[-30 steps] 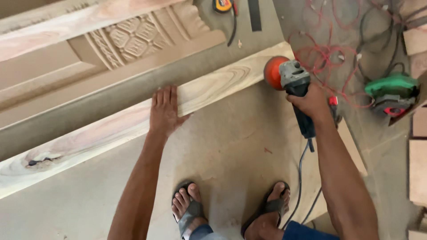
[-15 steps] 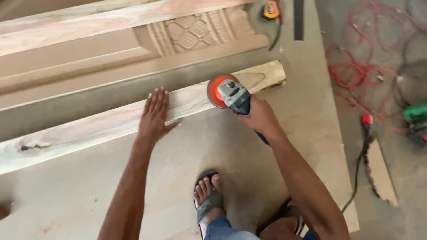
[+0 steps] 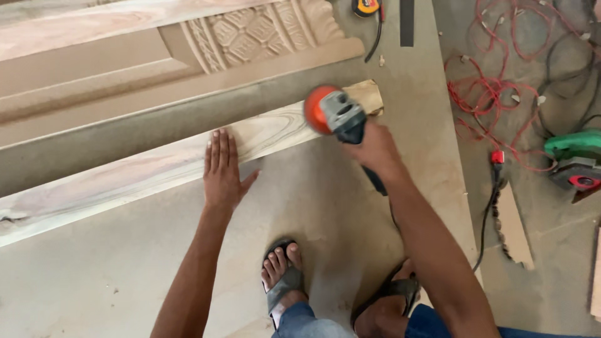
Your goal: The person measures a wooden plank with a tape measure and marks it with a pencil. Then, using an angle grinder with a sanding disc, the person sands the plank's surface and edges, flipping it over to sand both sides. The person also briefly handles a second plank.
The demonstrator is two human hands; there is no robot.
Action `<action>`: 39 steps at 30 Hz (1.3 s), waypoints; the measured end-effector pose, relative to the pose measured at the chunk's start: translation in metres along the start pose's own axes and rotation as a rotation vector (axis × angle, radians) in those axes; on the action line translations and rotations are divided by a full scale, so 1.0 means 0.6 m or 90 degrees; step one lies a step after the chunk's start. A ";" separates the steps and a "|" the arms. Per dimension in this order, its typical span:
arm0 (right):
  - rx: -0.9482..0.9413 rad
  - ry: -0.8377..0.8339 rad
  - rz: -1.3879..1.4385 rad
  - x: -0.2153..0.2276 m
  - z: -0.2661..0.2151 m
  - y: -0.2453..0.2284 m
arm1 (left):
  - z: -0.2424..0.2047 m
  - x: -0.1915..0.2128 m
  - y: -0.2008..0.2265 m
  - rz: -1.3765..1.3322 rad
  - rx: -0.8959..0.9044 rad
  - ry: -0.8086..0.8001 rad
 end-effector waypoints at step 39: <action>0.043 0.004 0.002 0.002 -0.065 0.016 | -0.062 0.027 -0.068 -0.064 0.027 0.081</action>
Point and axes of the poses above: each hand's wrist, its own z-axis towards the middle knuckle, its own x-axis out of the back of the hand, y = z × x, the point moved 7 cm from there along z, towards the middle knuckle, and after that the axes turned 10 degrees about x, right-handed, at the moved point
